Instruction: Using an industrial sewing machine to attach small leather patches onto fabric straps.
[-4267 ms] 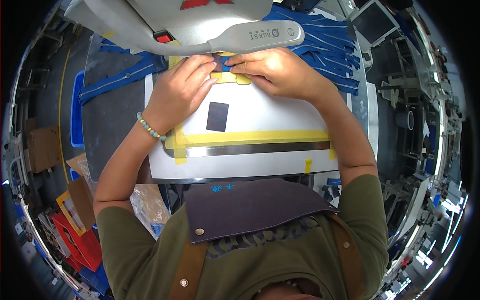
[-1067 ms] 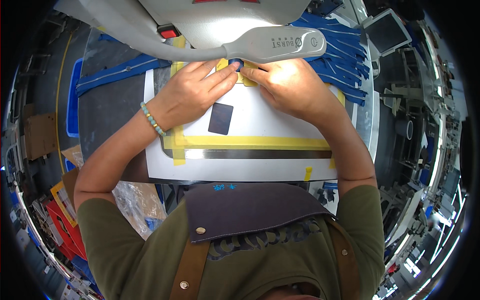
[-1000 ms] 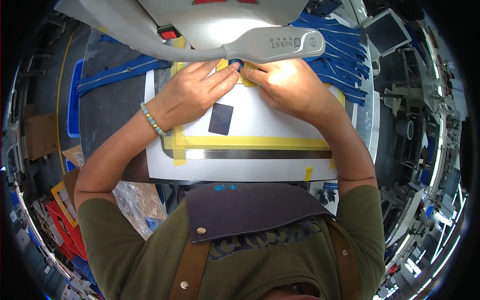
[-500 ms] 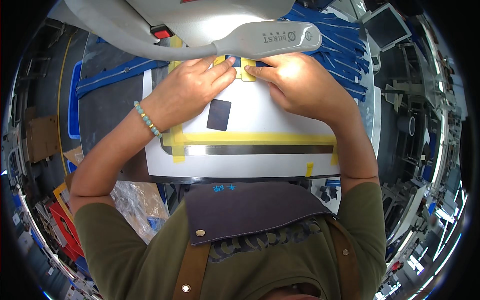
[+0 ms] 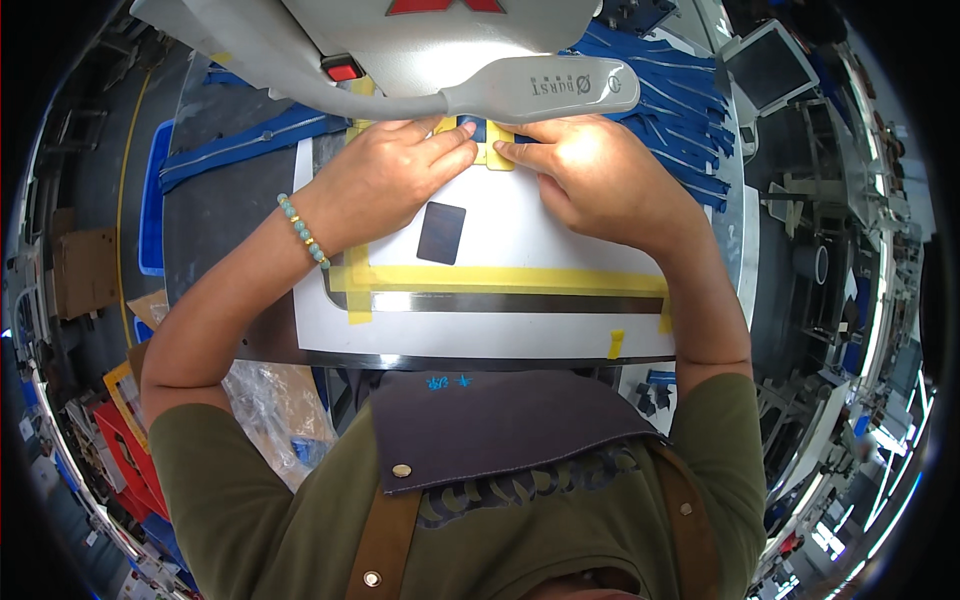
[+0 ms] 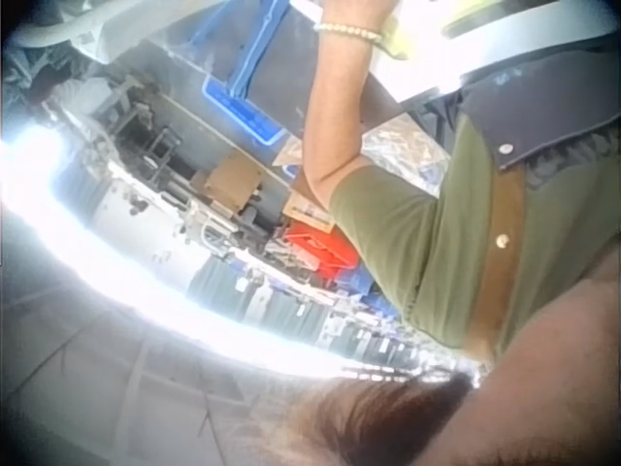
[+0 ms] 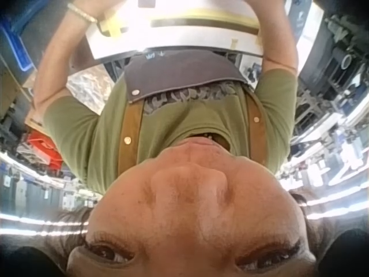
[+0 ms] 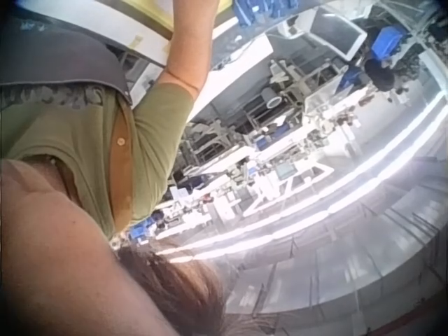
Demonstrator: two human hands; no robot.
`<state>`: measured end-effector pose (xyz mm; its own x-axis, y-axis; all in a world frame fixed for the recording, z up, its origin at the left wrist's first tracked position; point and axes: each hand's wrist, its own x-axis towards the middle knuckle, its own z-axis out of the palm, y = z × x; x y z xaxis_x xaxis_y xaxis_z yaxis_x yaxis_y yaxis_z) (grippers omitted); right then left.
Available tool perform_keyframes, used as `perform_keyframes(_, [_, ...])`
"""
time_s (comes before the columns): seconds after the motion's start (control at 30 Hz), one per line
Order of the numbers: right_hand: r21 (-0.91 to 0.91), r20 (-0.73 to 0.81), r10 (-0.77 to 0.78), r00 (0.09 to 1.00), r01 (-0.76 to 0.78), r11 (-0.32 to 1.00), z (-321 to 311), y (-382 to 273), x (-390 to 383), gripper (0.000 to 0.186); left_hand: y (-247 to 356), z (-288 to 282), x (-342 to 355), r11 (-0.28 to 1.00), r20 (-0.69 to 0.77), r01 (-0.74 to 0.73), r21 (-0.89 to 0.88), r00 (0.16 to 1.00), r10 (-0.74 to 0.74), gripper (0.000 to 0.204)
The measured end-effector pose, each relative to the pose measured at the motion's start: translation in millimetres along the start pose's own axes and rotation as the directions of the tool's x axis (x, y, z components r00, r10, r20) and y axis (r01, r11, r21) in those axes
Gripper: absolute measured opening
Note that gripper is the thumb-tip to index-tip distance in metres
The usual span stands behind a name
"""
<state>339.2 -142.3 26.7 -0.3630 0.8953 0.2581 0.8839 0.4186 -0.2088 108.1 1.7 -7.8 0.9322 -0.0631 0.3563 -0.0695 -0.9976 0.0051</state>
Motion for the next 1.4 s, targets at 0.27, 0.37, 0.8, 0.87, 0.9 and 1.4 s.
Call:
perform_keyframes(0.27, [-0.007,-0.007,0.000,1.000,-0.001,1.000,0,-1,1,0.038,-2,1,-1,1.000,-0.013,0.005,0.013,1.000,-0.005,0.031])
perform_keyframes(0.37, [-0.016,0.018,-0.005,1.000,0.006,1.000,0,1,1,0.039,-1,1,0,1.000,0.005,0.009,-0.019,1.000,-0.009,0.030])
perform_keyframes(0.8, [-0.051,-0.025,-0.029,0.999,0.028,0.998,3,-5,0,0.038,2,2,-4,0.998,-0.045,0.019,0.057,0.999,-0.016,0.030])
perform_keyframes(0.87, [-0.069,-0.026,-0.007,1.000,0.005,0.998,5,-6,-2,0.037,4,2,-5,0.999,-0.060,0.030,0.043,0.998,-0.027,0.032])
perform_keyframes(0.9, [-0.072,-0.015,0.005,1.000,-0.006,0.997,7,-4,-2,0.037,4,1,-4,0.998,-0.033,0.047,0.032,0.998,-0.046,0.034])
perform_keyframes(1.4, [-0.071,-0.042,0.108,0.993,-0.110,0.991,-1,-8,-3,0.038,-5,-11,-31,0.965,0.033,0.220,-0.142,0.975,-0.218,0.041])
